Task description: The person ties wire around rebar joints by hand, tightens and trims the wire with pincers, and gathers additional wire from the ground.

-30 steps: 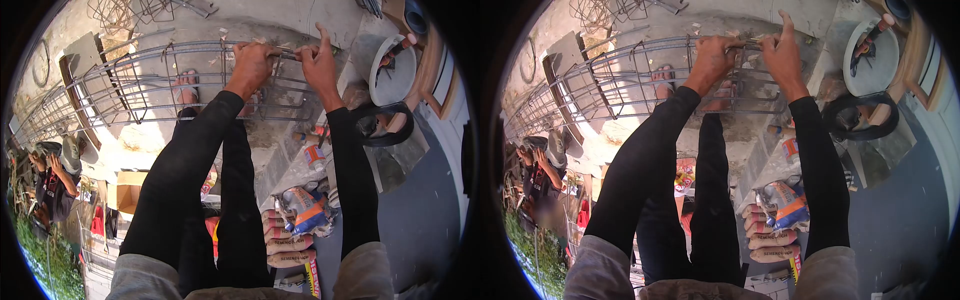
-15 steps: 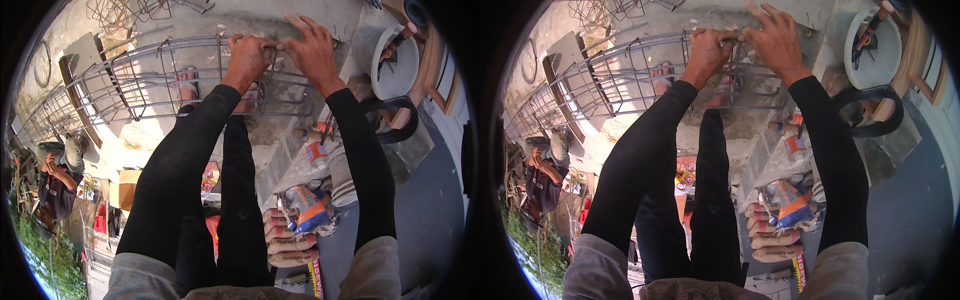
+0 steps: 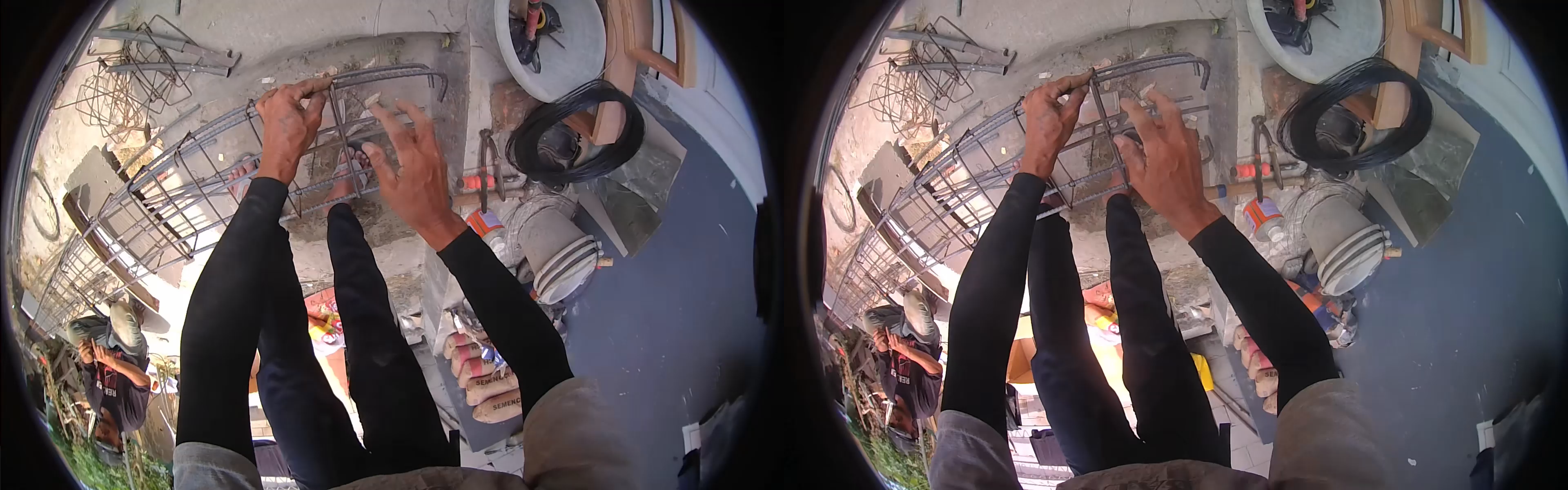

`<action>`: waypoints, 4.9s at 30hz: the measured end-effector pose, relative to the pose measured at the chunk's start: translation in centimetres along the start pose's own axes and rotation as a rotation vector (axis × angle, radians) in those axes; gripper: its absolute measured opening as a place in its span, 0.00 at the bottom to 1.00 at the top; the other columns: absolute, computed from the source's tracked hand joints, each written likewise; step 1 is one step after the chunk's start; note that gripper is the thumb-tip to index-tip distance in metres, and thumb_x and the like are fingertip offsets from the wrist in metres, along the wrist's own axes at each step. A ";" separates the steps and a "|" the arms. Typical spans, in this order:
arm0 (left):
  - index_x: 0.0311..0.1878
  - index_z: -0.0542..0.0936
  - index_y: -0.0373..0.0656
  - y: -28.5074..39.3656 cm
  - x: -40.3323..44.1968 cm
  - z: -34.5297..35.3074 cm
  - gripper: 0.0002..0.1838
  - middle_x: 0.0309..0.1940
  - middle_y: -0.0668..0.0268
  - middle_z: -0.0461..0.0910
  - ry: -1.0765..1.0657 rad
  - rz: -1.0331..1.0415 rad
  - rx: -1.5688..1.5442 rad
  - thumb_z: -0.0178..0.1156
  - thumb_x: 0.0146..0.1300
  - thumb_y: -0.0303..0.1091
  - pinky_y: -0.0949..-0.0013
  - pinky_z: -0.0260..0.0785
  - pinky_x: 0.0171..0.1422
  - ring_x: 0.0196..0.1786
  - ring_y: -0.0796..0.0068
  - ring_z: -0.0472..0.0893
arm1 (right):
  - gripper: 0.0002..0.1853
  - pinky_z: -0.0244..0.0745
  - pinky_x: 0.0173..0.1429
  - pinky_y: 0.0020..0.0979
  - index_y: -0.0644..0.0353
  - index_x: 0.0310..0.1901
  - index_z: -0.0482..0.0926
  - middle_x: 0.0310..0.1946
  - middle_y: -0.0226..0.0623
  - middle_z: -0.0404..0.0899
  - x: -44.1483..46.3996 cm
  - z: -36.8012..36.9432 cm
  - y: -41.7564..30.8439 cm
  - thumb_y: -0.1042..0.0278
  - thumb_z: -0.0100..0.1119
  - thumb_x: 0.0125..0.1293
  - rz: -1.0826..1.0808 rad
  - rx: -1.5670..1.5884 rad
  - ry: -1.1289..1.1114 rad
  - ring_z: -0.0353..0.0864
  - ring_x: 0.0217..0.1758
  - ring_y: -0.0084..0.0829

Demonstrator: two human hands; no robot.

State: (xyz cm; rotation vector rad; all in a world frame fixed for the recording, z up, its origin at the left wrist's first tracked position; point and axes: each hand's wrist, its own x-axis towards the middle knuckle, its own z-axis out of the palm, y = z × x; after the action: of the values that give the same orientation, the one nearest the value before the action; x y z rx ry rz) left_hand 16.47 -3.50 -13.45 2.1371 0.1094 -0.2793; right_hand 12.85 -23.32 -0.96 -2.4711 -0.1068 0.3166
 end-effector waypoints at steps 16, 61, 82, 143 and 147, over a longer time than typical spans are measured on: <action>0.49 0.92 0.50 -0.1 0.1 0.2 0.12 0.31 0.60 0.89 -0.026 -0.054 -0.141 0.67 0.66 0.38 0.59 0.59 0.66 0.33 0.63 0.82 | 0.36 0.77 0.62 0.54 0.69 0.63 0.70 0.52 0.63 0.83 -12.8 -7.3 22.3 0.44 0.64 0.69 0.574 -0.682 -0.536 0.84 0.55 0.63; 0.43 0.91 0.50 1.3 -0.2 0.8 0.13 0.38 0.58 0.88 0.036 -0.202 -0.160 0.60 0.59 0.26 0.51 0.56 0.72 0.53 0.59 0.82 | 0.32 0.82 0.39 0.44 0.42 0.74 0.70 0.42 0.44 0.80 16.6 -6.0 -7.6 0.72 0.60 0.67 -0.660 -1.331 -0.910 0.86 0.44 0.46; 0.42 0.90 0.46 1.0 -0.3 1.4 0.13 0.37 0.51 0.87 0.106 -0.171 -0.154 0.60 0.58 0.22 0.51 0.57 0.71 0.52 0.54 0.82 | 0.23 0.79 0.32 0.36 0.65 0.54 0.77 0.25 0.38 0.79 20.7 -5.3 -9.6 0.49 0.61 0.77 0.586 -0.565 -1.352 0.83 0.22 0.33; 0.47 0.91 0.50 -0.1 0.0 1.4 0.13 0.39 0.55 0.89 0.023 -0.125 -0.106 0.62 0.61 0.31 0.50 0.61 0.68 0.49 0.54 0.85 | 0.26 0.80 0.36 0.33 0.64 0.47 0.79 0.26 0.37 0.83 15.2 -7.5 -1.7 0.50 0.78 0.61 0.420 -0.524 -1.182 0.83 0.26 0.34; 0.44 0.92 0.51 -0.6 0.3 2.0 0.15 0.37 0.52 0.88 0.047 -0.076 -0.095 0.59 0.60 0.33 0.45 0.65 0.61 0.46 0.50 0.86 | 0.27 0.81 0.39 0.43 0.59 0.58 0.75 0.26 0.45 0.82 14.5 -8.0 -3.6 0.56 0.74 0.62 -0.639 -0.901 -0.783 0.85 0.29 0.45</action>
State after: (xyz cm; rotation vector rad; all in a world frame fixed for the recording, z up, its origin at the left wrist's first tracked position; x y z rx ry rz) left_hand 16.32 -4.90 -15.05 2.0486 0.2267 -0.2628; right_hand 28.93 -22.95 4.49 -2.7625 -1.6209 1.1025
